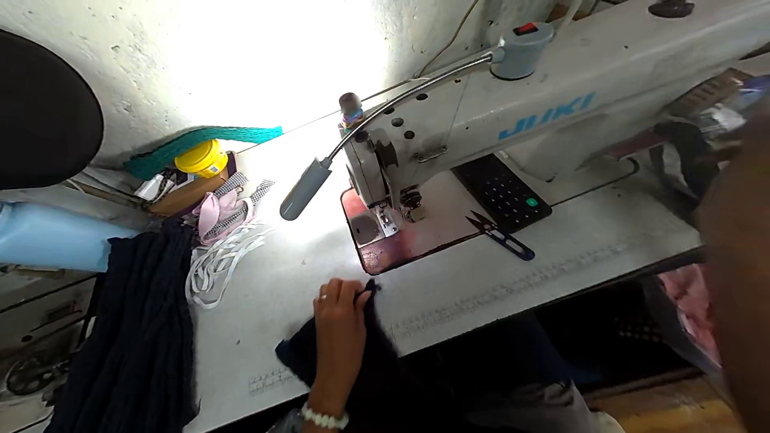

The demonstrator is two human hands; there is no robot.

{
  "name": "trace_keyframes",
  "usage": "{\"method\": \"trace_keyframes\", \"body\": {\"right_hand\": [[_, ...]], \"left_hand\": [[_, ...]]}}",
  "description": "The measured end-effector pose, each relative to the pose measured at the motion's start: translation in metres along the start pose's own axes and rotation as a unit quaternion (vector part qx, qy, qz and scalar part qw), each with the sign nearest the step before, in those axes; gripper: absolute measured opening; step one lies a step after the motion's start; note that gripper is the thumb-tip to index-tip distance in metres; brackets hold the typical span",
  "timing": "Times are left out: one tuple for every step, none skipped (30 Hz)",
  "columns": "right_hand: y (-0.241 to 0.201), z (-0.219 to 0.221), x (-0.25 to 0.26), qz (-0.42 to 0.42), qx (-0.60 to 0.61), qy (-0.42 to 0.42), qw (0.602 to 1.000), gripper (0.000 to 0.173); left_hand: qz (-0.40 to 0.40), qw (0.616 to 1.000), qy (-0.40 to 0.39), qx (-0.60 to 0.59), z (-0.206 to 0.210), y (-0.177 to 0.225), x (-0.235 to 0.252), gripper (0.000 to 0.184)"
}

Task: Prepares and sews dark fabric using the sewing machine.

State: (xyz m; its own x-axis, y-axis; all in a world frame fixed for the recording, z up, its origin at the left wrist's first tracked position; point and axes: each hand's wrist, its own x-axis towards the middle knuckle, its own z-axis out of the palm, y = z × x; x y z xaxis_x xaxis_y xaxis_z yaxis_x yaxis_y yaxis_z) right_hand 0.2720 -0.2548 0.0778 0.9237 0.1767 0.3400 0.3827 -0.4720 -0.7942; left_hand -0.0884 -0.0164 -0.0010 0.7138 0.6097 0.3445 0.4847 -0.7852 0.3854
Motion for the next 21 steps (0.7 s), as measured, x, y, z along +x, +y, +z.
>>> {"method": "trace_keyframes", "body": {"right_hand": [[0.006,0.009,-0.028,-0.056,-0.017,-0.031,0.998,0.043],[0.009,0.021,-0.056,-0.119,-0.019,-0.066,0.991,0.038],[0.009,0.035,-0.082,-0.184,-0.03,-0.095,0.978,0.034],[0.009,0.051,-0.102,-0.243,-0.045,-0.114,0.962,0.032],[0.009,0.065,-0.117,-0.284,-0.063,-0.129,0.948,0.03],[0.011,0.076,-0.126,-0.312,-0.084,-0.139,0.936,0.03],[0.014,0.085,-0.131,-0.328,-0.108,-0.143,0.928,0.031],[0.015,0.089,-0.133,-0.336,-0.128,-0.141,0.922,0.031],[0.014,0.092,-0.134,-0.342,-0.143,-0.136,0.919,0.029],[0.012,0.092,-0.135,-0.346,-0.153,-0.136,0.916,0.028],[0.01,0.092,-0.137,-0.35,-0.159,-0.14,0.912,0.027],[0.007,0.092,-0.138,-0.356,-0.162,-0.145,0.909,0.027],[0.005,0.092,-0.14,-0.359,-0.154,-0.151,0.908,0.027],[0.001,0.093,-0.141,-0.357,-0.136,-0.159,0.91,0.028],[-0.004,0.094,-0.144,-0.351,-0.113,-0.168,0.914,0.029],[-0.01,0.095,-0.148,-0.339,-0.087,-0.183,0.919,0.029],[-0.018,0.097,-0.153,-0.326,-0.063,-0.2,0.922,0.028],[-0.025,0.1,-0.159,-0.314,-0.044,-0.22,0.922,0.027],[-0.032,0.105,-0.165,-0.308,-0.033,-0.237,0.921,0.026],[-0.039,0.109,-0.17,-0.307,-0.026,-0.253,0.917,0.026],[-0.046,0.114,-0.174,-0.308,-0.022,-0.267,0.913,0.025]], "left_hand": [[0.0,1.0,0.002,-0.002,-0.006,-0.005,-0.011,0.02],[-0.006,1.0,0.005,-0.008,-0.011,-0.008,-0.02,0.022],[-0.014,1.0,0.01,-0.015,-0.014,-0.009,-0.027,0.024],[-0.024,0.999,0.013,-0.023,-0.016,-0.008,-0.031,0.024],[-0.035,0.999,0.015,-0.031,-0.016,-0.006,-0.033,0.024],[-0.046,0.998,0.017,-0.04,-0.016,-0.002,-0.033,0.023],[-0.059,0.997,0.017,-0.05,-0.015,0.002,-0.032,0.023],[-0.073,0.995,0.013,-0.06,-0.015,0.006,-0.03,0.022],[-0.085,0.994,0.007,-0.07,-0.014,0.009,-0.028,0.023],[-0.092,0.993,0.003,-0.077,-0.014,0.012,-0.026,0.024],[-0.095,0.992,0.003,-0.081,-0.013,0.014,-0.025,0.024],[-0.097,0.991,0.005,-0.087,-0.013,0.015,-0.025,0.023],[-0.1,0.99,0.009,-0.094,-0.012,0.016,-0.024,0.022],[-0.101,0.99,0.013,-0.1,-0.011,0.017,-0.024,0.022],[-0.1,0.989,0.019,-0.106,-0.01,0.018,-0.024,0.021],[-0.097,0.989,0.027,-0.11,-0.008,0.018,-0.025,0.021],[-0.095,0.988,0.033,-0.114,-0.007,0.017,-0.026,0.022],[-0.094,0.988,0.038,-0.12,-0.006,0.016,-0.027,0.022],[-0.094,0.987,0.041,-0.127,-0.006,0.016,-0.027,0.022],[-0.093,0.986,0.042,-0.132,-0.006,0.015,-0.028,0.022],[-0.092,0.986,0.044,-0.134,-0.006,0.015,-0.028,0.021]]}}
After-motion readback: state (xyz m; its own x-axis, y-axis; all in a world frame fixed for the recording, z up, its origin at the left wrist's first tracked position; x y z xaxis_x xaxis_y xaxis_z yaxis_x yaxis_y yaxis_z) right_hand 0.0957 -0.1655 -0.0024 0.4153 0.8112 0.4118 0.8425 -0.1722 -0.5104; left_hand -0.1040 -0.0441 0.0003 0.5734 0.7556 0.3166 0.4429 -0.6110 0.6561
